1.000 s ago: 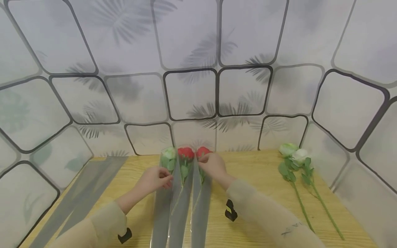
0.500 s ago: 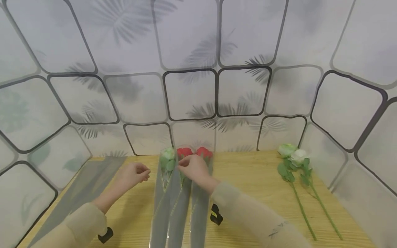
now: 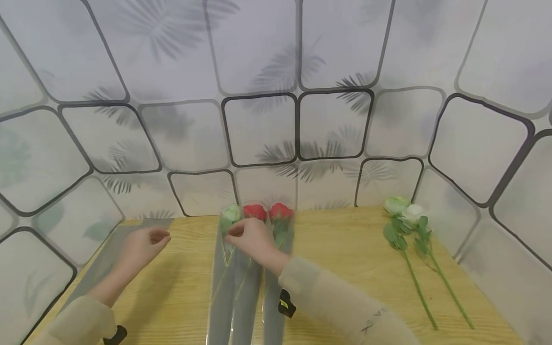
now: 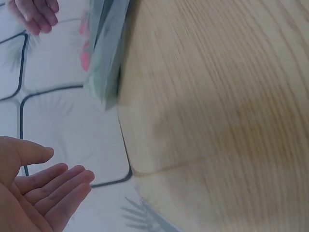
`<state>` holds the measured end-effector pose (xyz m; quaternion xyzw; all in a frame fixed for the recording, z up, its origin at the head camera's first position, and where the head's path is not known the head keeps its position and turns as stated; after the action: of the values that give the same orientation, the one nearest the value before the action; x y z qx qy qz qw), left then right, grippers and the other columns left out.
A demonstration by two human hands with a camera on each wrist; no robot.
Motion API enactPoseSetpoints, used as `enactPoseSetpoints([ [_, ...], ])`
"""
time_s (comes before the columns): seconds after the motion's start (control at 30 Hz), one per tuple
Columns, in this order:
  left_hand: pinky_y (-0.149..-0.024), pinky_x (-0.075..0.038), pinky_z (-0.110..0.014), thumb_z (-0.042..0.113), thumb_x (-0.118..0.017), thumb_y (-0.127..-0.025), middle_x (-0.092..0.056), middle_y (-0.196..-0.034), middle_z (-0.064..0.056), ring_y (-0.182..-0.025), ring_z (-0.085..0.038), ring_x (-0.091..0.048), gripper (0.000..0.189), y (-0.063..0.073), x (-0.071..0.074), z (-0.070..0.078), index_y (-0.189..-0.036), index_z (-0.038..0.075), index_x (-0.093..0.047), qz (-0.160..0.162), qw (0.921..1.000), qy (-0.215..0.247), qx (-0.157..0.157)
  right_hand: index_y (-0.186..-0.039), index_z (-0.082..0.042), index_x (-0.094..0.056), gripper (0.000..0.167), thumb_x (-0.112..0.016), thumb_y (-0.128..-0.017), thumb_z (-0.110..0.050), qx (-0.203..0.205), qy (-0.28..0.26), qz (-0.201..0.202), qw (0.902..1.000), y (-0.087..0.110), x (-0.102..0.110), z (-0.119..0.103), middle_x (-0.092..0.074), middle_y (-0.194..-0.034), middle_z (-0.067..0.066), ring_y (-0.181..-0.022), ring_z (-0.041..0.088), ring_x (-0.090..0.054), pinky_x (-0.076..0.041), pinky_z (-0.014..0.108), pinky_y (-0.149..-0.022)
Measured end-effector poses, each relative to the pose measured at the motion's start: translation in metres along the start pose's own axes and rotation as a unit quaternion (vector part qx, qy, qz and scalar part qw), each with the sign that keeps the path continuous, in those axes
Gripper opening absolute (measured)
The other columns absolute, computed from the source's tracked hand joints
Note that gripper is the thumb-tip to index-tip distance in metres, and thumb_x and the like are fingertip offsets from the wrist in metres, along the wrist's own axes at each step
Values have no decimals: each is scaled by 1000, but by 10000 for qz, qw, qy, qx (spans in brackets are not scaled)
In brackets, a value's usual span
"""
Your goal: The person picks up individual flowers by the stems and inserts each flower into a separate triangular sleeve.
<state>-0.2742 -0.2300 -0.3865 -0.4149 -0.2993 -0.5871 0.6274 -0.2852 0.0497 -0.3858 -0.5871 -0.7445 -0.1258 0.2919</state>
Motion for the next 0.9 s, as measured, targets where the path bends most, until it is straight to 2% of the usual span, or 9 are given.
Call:
enactPoseSetpoints([
  [0.17,-83,-63,-54,14,-66,-102,-77,-109,-29,-99,-44,-75,32,3,7,-23,-122,-10,-70,156,9997,123,112,-113,-7,-82,21,-82,-94,-16,144,-25,-134,9998,1,-7,-8,-83,-106,6,-96,22,-78,-62,29,-80],
  [0.3,-92,-61,-59,11,-63,-103,-70,-122,-37,-112,-53,-69,40,5,7,-44,-131,-16,-62,102,9989,212,398,-115,-7,-81,23,-81,-94,-16,202,-66,-287,9994,3,-13,-13,-83,-110,7,-98,21,-78,-62,29,-82],
  [0.47,-100,-54,-66,13,-61,-103,-59,-137,-43,-123,-60,-59,49,8,10,-70,-139,-20,-52,-35,9969,-169,768,-118,-10,-81,26,-83,-94,-21,153,-181,-504,9984,5,-24,-19,-82,-115,6,-102,20,-76,-62,31,-85],
  [0.63,-96,-55,-66,18,-65,-103,-61,-133,-43,-116,-60,-62,55,9,10,-89,-139,-20,-51,-67,9936,-721,872,-121,-13,-81,33,-86,-91,-26,211,39,-649,9977,5,-31,-26,-81,-120,2,-109,23,-76,-62,35,-93],
  [0.77,-96,-55,-66,18,-66,-102,-60,-132,-44,-115,-61,-63,58,11,8,-100,-138,-24,-49,-228,9895,-1040,980,-124,-18,-80,36,-86,-91,-32,305,416,-739,9959,4,-37,-29,-81,-122,-2,-113,22,-75,-61,33,-94],
  [0.83,-93,-57,-65,19,-67,-101,-60,-130,-44,-113,-60,-64,57,12,7,-103,-135,-24,-51,-304,9873,-1179,1023,-124,-19,-80,37,-86,-91,-33,340,586,-778,9947,4,-39,-30,-80,-123,-4,-113,21,-75,-61,32,-94],
  [0.9,-83,-60,-58,19,-66,-102,-67,-116,-41,-98,-53,-69,47,13,6,-105,-121,-22,-57,-407,9853,-1259,1079,-124,-19,-80,36,-85,-92,-33,396,716,-817,9933,5,-42,-30,-80,-123,-4,-113,20,-75,-60,30,-93],
])
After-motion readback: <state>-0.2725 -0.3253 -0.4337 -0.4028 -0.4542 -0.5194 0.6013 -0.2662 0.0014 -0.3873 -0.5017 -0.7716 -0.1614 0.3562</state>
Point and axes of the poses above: each hand's wrist, its own y-axis away from the middle knuckle, its own x-axis out of the back of the hand, z = x × y, the point moved 5 cm from there along -y, towards the middle knuckle
